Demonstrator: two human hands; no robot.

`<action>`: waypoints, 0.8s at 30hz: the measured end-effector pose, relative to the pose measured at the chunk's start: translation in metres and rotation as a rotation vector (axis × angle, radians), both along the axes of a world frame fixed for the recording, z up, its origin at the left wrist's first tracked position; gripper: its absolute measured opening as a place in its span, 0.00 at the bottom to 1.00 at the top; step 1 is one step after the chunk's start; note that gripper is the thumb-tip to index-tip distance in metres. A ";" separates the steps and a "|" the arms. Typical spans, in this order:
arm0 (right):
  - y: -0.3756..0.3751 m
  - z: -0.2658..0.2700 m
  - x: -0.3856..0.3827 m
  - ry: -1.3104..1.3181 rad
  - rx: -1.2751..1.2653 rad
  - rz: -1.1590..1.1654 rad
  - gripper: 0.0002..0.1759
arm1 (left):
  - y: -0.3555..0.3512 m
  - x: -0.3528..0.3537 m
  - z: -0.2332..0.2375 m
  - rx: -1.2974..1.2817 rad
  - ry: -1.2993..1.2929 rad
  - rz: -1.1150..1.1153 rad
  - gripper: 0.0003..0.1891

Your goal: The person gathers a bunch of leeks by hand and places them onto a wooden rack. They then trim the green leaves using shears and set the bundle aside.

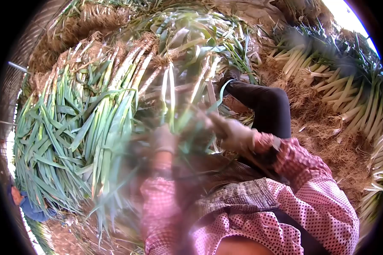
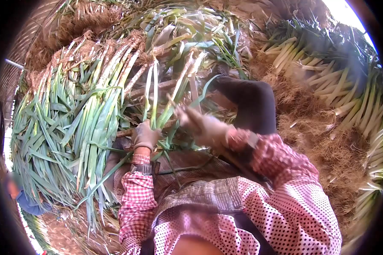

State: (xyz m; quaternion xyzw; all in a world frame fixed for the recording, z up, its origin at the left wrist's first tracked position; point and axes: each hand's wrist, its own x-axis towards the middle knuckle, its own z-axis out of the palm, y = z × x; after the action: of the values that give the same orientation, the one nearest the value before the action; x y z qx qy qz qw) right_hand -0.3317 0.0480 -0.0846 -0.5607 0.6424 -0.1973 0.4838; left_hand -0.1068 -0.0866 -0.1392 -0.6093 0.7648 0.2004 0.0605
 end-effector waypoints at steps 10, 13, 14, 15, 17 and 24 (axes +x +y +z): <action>0.038 -0.011 0.025 -0.111 -0.006 0.072 0.58 | -0.012 0.009 -0.062 -0.118 0.417 0.187 0.18; 0.035 -0.020 0.026 -0.097 0.006 0.072 0.62 | -0.009 -0.001 -0.057 -0.159 0.356 0.198 0.18; 0.036 -0.021 0.029 -0.065 0.015 0.095 0.63 | -0.007 -0.003 -0.049 -0.134 0.317 0.210 0.19; 0.033 -0.010 0.031 -0.072 0.094 0.070 0.64 | -0.004 -0.005 -0.046 -0.104 0.275 0.219 0.20; 0.028 -0.005 0.029 -0.082 0.131 0.032 0.63 | -0.007 -0.003 -0.057 -0.118 0.272 0.181 0.19; 0.025 -0.022 0.030 -0.091 0.026 0.069 0.59 | -0.006 -0.007 -0.045 -0.102 0.297 0.247 0.21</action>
State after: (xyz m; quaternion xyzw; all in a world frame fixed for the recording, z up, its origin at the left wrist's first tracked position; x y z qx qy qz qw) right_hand -0.3021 0.0725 -0.1071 -0.5667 0.6024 -0.1976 0.5262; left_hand -0.1137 -0.0925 -0.1842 -0.6645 0.6939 0.2549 -0.1092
